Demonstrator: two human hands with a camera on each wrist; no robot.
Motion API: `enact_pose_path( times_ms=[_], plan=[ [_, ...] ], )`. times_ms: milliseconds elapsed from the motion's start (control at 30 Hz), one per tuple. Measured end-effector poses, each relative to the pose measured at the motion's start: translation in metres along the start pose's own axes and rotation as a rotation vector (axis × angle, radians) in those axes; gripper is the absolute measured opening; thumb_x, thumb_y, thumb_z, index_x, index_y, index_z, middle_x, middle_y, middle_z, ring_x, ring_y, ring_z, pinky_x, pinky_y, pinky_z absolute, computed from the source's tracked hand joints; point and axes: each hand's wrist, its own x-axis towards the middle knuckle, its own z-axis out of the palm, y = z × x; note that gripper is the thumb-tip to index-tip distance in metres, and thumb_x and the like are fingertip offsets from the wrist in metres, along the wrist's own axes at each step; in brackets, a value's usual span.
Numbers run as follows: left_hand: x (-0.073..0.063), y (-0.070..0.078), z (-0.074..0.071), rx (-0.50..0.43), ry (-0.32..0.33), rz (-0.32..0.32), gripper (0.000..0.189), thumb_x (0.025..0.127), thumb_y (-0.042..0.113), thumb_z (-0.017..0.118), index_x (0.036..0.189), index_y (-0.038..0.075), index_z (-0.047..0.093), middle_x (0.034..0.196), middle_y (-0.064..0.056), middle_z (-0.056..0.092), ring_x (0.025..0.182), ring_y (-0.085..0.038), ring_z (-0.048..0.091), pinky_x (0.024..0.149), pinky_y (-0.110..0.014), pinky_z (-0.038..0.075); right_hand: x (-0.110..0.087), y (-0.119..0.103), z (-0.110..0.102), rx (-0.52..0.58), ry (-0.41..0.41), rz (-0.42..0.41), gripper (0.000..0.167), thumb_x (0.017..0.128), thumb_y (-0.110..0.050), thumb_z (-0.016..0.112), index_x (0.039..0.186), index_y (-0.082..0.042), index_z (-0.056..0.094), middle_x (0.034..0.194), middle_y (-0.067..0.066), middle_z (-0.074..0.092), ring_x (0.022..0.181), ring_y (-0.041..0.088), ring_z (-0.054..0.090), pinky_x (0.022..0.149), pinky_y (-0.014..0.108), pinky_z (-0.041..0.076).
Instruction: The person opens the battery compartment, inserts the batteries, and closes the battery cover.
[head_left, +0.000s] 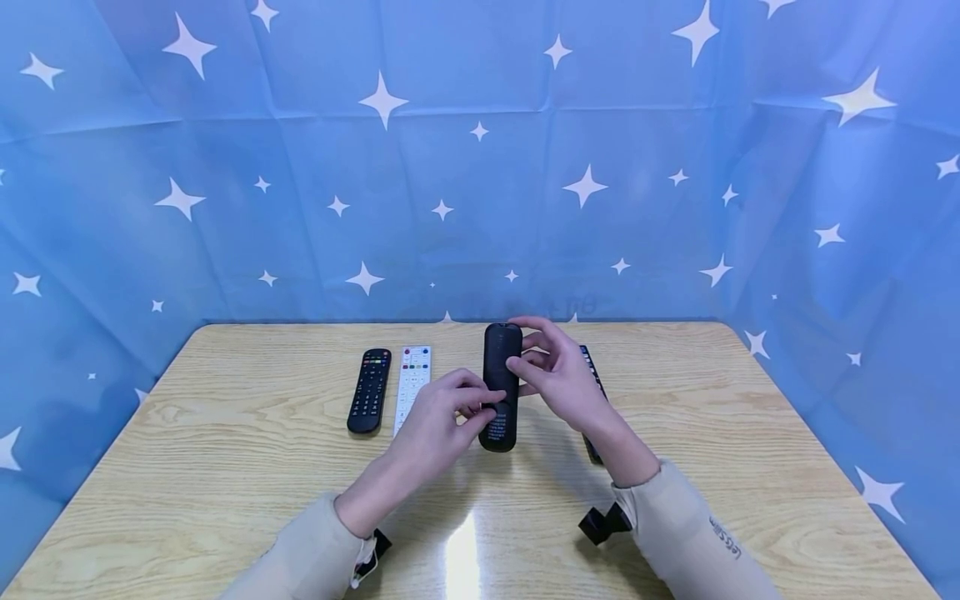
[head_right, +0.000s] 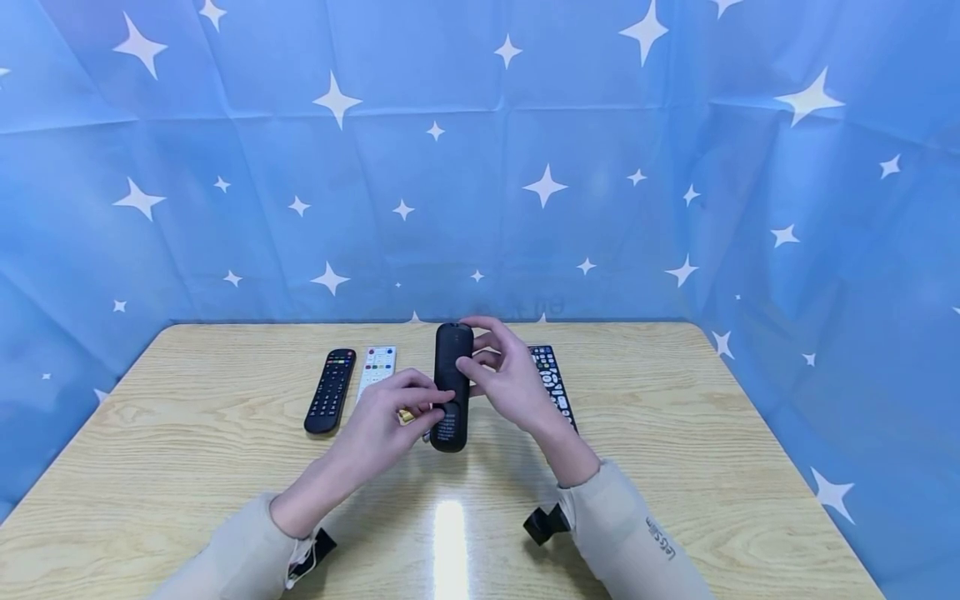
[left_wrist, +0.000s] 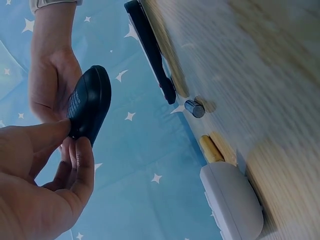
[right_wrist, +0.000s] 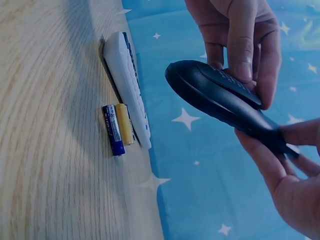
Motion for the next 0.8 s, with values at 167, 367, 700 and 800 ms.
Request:
enact_pose_path(
  times_ms=[167,367,700,800],
  plan=[
    [-0.0005,0.0004,0.0015,-0.018,0.036,-0.043,0.027,0.085,-0.005,0.081,0.11,0.005,0.077,0.098,-0.002,0.064,0.079,-0.017,0.063,0.067,-0.025,0.058,-0.0001,-0.0007,0.0002,0.001,0.007,-0.008,0.05,0.099,0.0,0.065,0.144,-0.015,0.052,0.113,0.022,0.056,0.094,0.031,0.068,0.073,0.049,0.062],
    [-0.0008,0.0007,0.0019,-0.033,0.069,-0.231,0.047,0.085,0.008,0.085,0.127,0.005,0.062,0.101,0.0,0.058,0.084,-0.024,0.062,0.071,-0.032,0.057,-0.0003,-0.0015,-0.0003,0.001,0.019,-0.007,0.051,0.099,0.0,0.065,0.145,-0.014,0.051,0.113,0.021,0.056,0.094,0.03,0.068,0.073,0.049,0.062],
    [-0.0005,-0.0021,-0.0022,-0.294,-0.023,-0.446,0.041,0.092,0.013,0.079,0.128,0.008,0.061,0.107,-0.01,0.064,0.091,-0.021,0.067,0.072,-0.035,0.058,-0.0002,-0.0021,0.0001,0.007,0.025,-0.008,0.051,0.099,0.001,0.066,0.145,-0.015,0.052,0.113,0.02,0.057,0.093,0.03,0.068,0.073,0.05,0.062],
    [-0.0002,-0.0026,-0.0023,-0.291,-0.041,-0.453,0.038,0.093,0.013,0.078,0.127,0.008,0.063,0.104,-0.006,0.065,0.09,-0.019,0.067,0.073,-0.036,0.057,-0.0005,-0.0026,0.0004,0.007,0.022,-0.007,0.051,0.099,0.0,0.066,0.145,-0.014,0.051,0.113,0.02,0.057,0.093,0.03,0.068,0.073,0.05,0.062]
  ],
)
